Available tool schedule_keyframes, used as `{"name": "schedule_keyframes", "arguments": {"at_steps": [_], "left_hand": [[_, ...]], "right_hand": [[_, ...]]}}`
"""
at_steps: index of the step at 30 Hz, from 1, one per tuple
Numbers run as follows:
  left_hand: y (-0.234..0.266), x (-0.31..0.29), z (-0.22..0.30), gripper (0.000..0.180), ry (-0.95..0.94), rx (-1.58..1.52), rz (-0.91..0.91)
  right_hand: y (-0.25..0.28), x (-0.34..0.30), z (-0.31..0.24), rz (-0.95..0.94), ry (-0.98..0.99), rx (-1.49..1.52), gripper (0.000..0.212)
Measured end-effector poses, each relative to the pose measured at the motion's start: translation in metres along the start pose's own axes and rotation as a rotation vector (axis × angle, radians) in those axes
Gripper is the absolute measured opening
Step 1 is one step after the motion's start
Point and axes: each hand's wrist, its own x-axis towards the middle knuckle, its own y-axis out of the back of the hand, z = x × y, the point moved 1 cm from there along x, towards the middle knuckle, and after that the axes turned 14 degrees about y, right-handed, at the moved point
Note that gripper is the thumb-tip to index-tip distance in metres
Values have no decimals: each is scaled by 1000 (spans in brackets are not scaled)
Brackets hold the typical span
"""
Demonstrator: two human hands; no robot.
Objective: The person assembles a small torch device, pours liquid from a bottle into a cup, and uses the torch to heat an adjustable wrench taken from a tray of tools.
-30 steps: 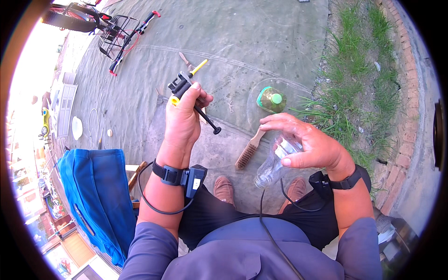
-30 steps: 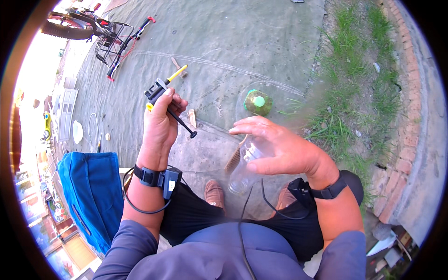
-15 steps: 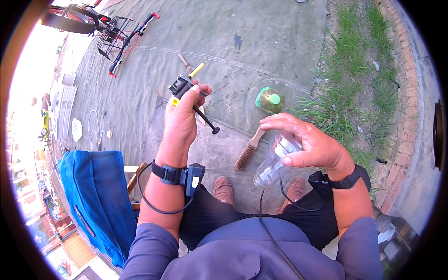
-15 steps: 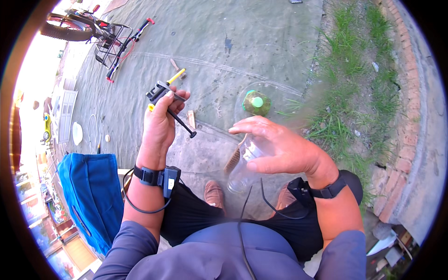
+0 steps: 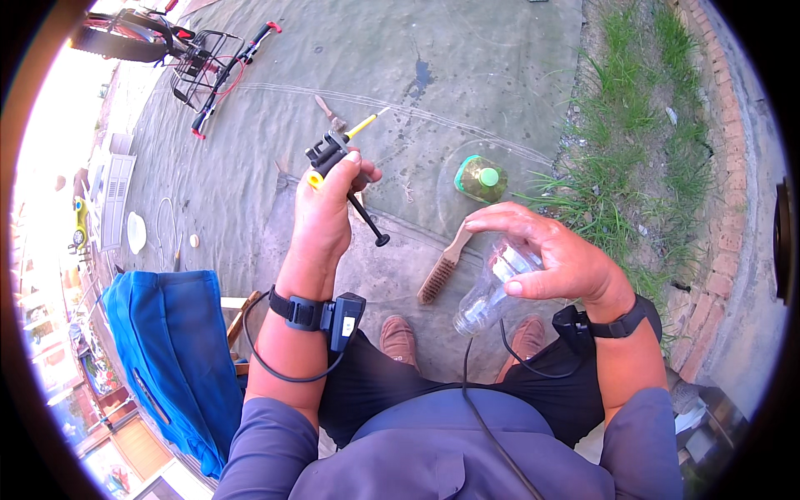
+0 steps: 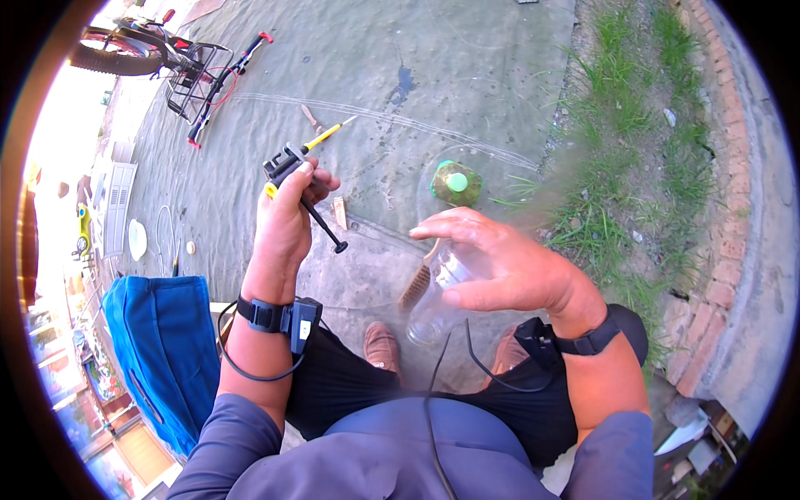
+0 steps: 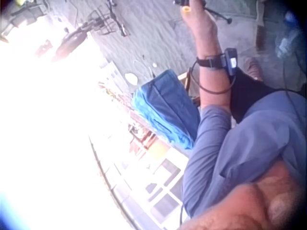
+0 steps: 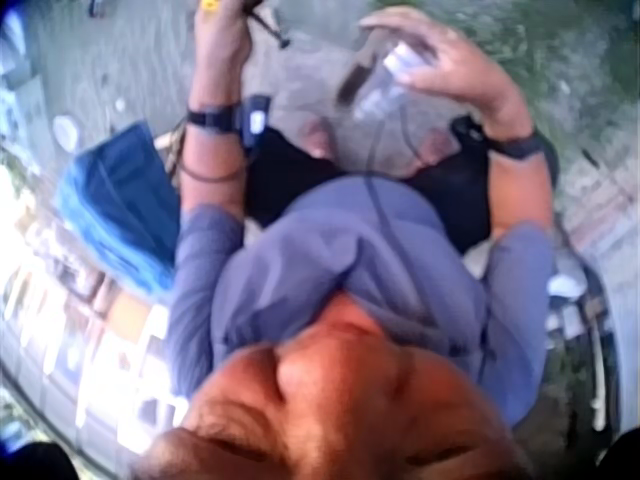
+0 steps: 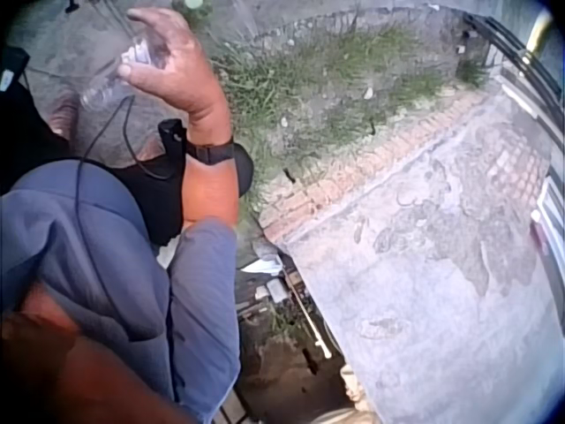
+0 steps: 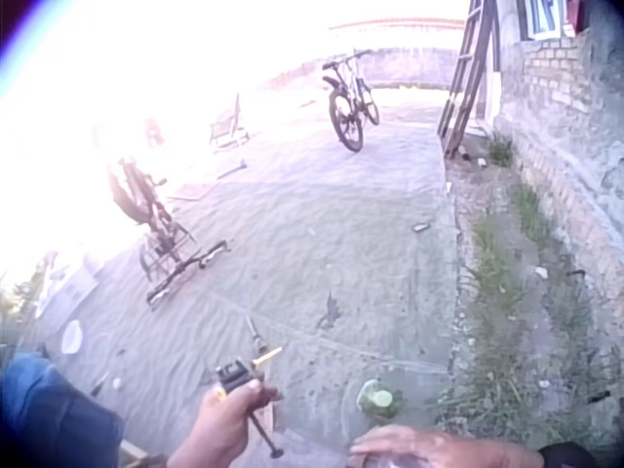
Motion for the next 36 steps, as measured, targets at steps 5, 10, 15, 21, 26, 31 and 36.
{"name": "schedule_keyframes", "arguments": {"at_steps": [5, 10, 15, 21, 26, 31, 36], "left_hand": [[2, 0, 1, 25, -5, 35, 9], [-3, -3, 3, 23, -4, -23, -30], [4, -1, 3, 26, 7, 50, -12], [-5, -4, 3, 24, -4, 9, -13], [6, -1, 2, 27, 21, 82, -18], [-5, -5, 3, 24, -14, -9, 0], [4, -3, 3, 27, 63, 64, -36]], "right_hand": [[1, 0, -4, -18, -6, 43, 71], [1, -1, -2, -10, -2, 67, 71], [1, 0, -4, -24, 3, 36, 70], [1, -1, -3, -19, -10, 36, 71], [1, -1, -5, -12, -23, 45, 71], [2, -2, -4, -10, -18, 37, 71], [3, -2, -4, -13, -19, 38, 71]]}}
